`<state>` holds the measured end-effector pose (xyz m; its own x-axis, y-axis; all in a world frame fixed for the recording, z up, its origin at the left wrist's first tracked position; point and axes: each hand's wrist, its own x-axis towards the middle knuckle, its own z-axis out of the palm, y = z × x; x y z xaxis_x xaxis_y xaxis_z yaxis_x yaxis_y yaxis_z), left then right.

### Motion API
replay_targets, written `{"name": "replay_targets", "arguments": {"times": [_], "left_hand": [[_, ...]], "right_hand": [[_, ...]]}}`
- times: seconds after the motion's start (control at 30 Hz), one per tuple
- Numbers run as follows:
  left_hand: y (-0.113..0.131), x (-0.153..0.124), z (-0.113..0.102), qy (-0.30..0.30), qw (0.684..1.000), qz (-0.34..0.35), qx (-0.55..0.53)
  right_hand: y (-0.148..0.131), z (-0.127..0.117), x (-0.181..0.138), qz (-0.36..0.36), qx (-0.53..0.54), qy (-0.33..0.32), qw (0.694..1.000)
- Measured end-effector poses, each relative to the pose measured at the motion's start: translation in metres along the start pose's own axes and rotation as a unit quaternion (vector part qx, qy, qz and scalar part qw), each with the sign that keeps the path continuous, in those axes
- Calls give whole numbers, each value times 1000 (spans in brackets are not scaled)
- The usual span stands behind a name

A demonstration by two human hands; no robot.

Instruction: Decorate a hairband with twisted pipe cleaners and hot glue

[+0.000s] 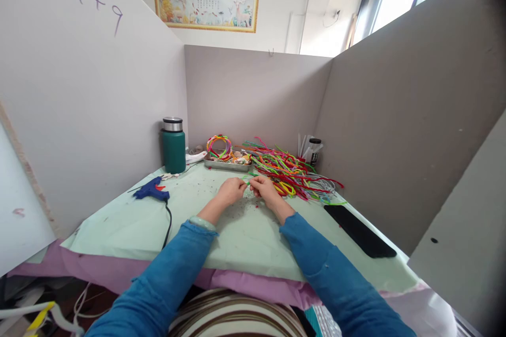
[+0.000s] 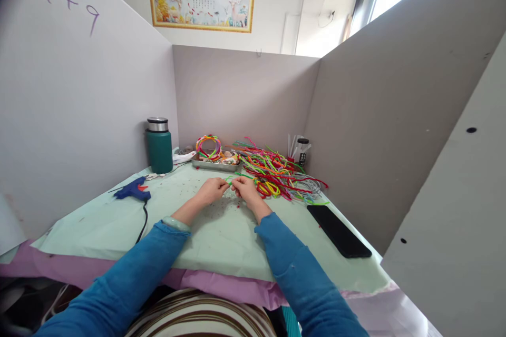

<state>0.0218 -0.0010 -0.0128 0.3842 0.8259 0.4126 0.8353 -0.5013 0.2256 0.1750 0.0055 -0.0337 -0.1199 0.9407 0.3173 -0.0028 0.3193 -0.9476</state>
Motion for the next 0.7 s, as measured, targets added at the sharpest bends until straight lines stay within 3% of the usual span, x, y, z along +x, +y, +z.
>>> {"name": "replay_targets", "arguments": {"times": [0.7], "left_hand": [[0, 0, 1, -2, 1000, 1, -23]], "right_hand": [[0, -1, 1, -2, 10, -4, 1000]]}}
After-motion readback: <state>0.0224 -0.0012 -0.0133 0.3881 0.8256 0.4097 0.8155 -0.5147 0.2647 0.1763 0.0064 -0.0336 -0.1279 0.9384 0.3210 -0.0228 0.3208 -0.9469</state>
